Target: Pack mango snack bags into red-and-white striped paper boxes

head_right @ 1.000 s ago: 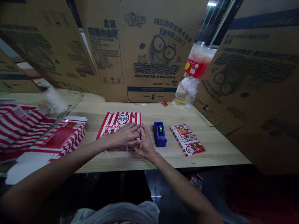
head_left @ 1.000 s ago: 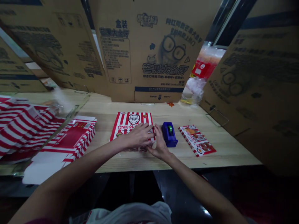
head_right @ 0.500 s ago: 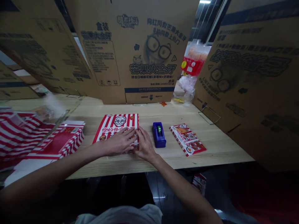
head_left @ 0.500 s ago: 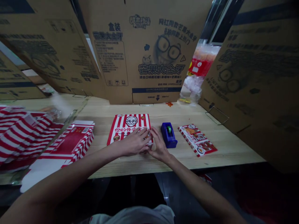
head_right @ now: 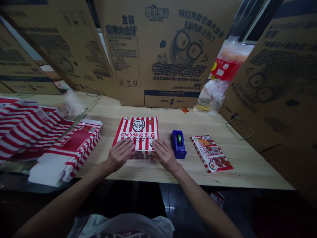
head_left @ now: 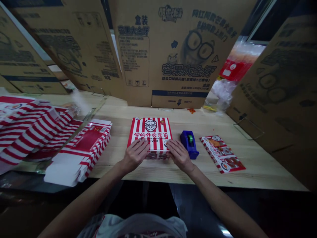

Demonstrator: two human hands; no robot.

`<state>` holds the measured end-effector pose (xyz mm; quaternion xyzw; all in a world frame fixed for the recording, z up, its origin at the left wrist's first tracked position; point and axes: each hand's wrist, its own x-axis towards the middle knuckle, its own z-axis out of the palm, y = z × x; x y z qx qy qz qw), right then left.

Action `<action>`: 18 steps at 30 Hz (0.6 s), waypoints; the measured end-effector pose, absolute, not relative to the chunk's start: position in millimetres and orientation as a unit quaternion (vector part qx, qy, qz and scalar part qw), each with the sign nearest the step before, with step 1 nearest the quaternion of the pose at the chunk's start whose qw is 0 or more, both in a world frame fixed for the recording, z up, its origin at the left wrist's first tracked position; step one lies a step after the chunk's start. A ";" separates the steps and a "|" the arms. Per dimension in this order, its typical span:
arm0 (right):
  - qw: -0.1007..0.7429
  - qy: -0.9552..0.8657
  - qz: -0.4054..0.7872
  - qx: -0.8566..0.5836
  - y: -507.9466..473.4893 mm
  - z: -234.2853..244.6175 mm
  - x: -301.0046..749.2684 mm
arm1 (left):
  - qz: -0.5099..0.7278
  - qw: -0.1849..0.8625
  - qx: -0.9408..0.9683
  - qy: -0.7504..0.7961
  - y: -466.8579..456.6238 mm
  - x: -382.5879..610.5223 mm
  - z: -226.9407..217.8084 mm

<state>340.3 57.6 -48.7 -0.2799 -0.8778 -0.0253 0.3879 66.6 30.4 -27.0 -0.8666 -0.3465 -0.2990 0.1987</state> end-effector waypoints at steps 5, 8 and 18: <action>0.414 -0.864 -0.027 -0.286 55.4 -48.1 335.3 | -0.298 0.194 -0.862 -0.361 23.6 65.2 -24.2; 0.432 -0.858 -0.002 -0.279 55.3 -46.0 331.5 | -0.304 0.190 -0.844 -0.399 15.6 66.5 -22.7; 0.433 -0.845 -0.007 -0.314 54.1 -43.7 319.0 | -0.406 0.184 -0.779 -0.441 23.6 78.7 -33.7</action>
